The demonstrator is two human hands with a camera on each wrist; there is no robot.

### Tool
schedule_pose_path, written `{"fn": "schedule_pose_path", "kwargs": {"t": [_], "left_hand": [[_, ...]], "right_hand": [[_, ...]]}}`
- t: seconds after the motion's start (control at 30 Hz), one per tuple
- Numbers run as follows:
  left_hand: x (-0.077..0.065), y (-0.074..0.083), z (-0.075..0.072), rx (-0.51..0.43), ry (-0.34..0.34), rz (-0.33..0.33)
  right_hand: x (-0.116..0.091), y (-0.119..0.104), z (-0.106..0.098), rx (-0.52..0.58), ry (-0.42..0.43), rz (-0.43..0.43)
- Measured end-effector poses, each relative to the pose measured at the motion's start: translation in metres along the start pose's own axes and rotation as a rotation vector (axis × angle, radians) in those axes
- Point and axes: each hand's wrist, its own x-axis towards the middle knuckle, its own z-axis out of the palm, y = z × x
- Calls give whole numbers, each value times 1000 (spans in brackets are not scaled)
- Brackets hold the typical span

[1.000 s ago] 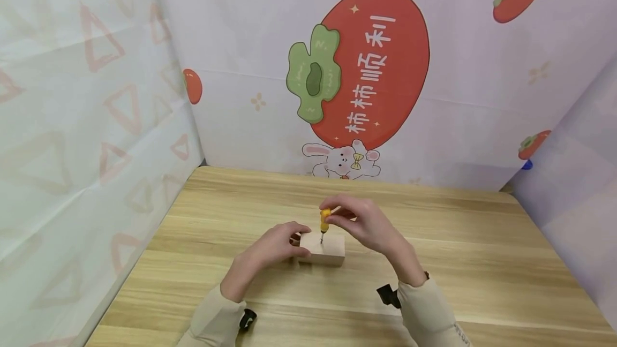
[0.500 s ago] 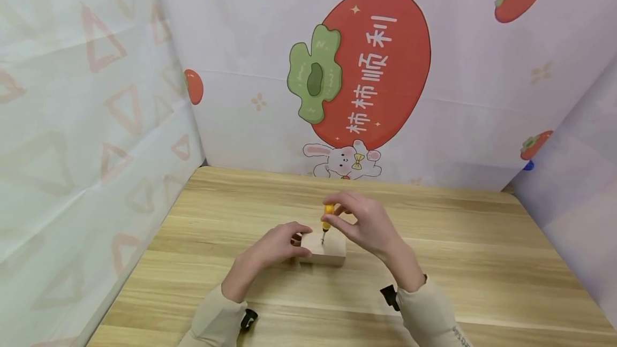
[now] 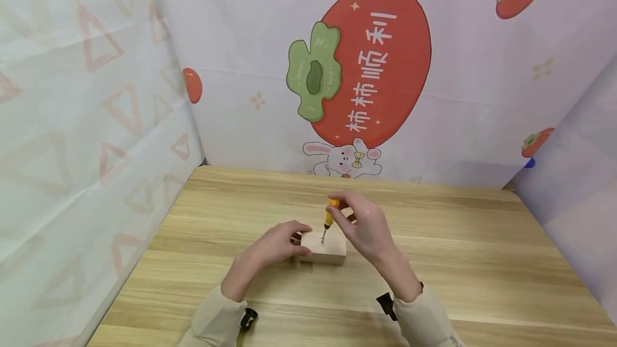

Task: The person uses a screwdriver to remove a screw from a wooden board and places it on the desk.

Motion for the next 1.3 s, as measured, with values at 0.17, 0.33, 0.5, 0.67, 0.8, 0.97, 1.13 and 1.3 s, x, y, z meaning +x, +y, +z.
{"fn": "schedule_pose_path", "kwargs": {"t": [0.17,0.33,0.5,0.67,0.8,0.97,1.13,1.3], "left_hand": [[1,1,0,1,4,5],[2,-1,1,18,-2,17],[2,-1,1,17,-6,15],[1,0,0,8,-10,14],[0,0,0,6,-7,16],[1,0,-1,10,-5,19],[2,0,0,14,-2,14],[2,0,0,18,-10,10]], "right_hand": [[1,2,-4,23,-29,-60],[2,5,-8,71,-106,-140],[4,7,-9,102,-148,-170],[4,8,-9,123,-158,-183],[5,8,-8,150,-159,-196],[6,12,-8,185,-174,-205],[9,19,-10,262,-214,-219],[8,24,-14,310,-259,-187]]}}
